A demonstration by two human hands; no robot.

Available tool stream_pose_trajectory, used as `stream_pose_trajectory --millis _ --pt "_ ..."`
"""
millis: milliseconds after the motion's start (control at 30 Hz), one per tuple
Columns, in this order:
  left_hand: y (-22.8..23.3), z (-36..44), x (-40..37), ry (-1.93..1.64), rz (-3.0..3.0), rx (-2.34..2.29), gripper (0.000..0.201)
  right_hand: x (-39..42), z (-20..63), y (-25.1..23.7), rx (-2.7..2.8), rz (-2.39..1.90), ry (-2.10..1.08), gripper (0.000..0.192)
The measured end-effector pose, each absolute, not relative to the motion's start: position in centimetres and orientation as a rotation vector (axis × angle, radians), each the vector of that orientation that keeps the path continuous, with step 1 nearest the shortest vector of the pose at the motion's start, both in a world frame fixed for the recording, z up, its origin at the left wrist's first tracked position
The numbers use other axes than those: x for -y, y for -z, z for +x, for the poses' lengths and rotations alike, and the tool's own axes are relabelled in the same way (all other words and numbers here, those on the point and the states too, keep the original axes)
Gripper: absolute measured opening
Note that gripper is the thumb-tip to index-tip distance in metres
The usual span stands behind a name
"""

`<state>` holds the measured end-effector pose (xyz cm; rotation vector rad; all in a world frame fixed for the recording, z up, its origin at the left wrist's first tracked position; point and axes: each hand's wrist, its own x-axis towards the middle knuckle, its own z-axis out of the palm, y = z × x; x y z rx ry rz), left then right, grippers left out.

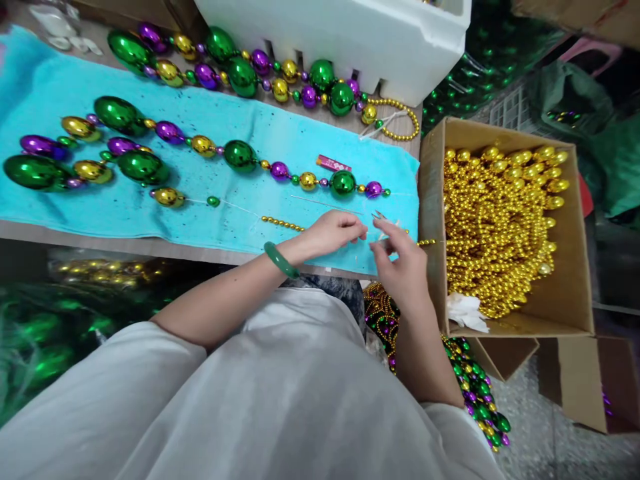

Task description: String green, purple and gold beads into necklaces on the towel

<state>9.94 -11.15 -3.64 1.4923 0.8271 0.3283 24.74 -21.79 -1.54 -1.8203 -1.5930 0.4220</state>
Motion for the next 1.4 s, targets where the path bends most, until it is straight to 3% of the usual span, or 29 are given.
stream_pose_trajectory --millis 167,400,633,900,1400 --pt "4.0 10.5 12.4 -0.368 1.609 -0.807 0.031 20.9 24.7 4.0 1.488 -1.854 -0.577 0.019" --pt "3.4 4.6 10.5 -0.539 1.973 -0.985 0.022 20.8 26.4 3.6 1.479 -2.055 -0.523 0.023" --pt "4.3 -4.3 8.1 -0.079 2.378 -1.446 0.023 20.4 27.6 4.2 1.401 -2.162 -0.516 0.028" --pt "6.2 -4.8 8.1 -0.042 2.408 -1.476 0.021 20.6 28.6 5.2 1.192 -2.165 -0.552 0.032" --pt "4.8 -9.7 7.7 -0.071 2.339 -1.576 0.016 19.7 27.9 7.7 1.089 -2.135 -0.688 0.027"
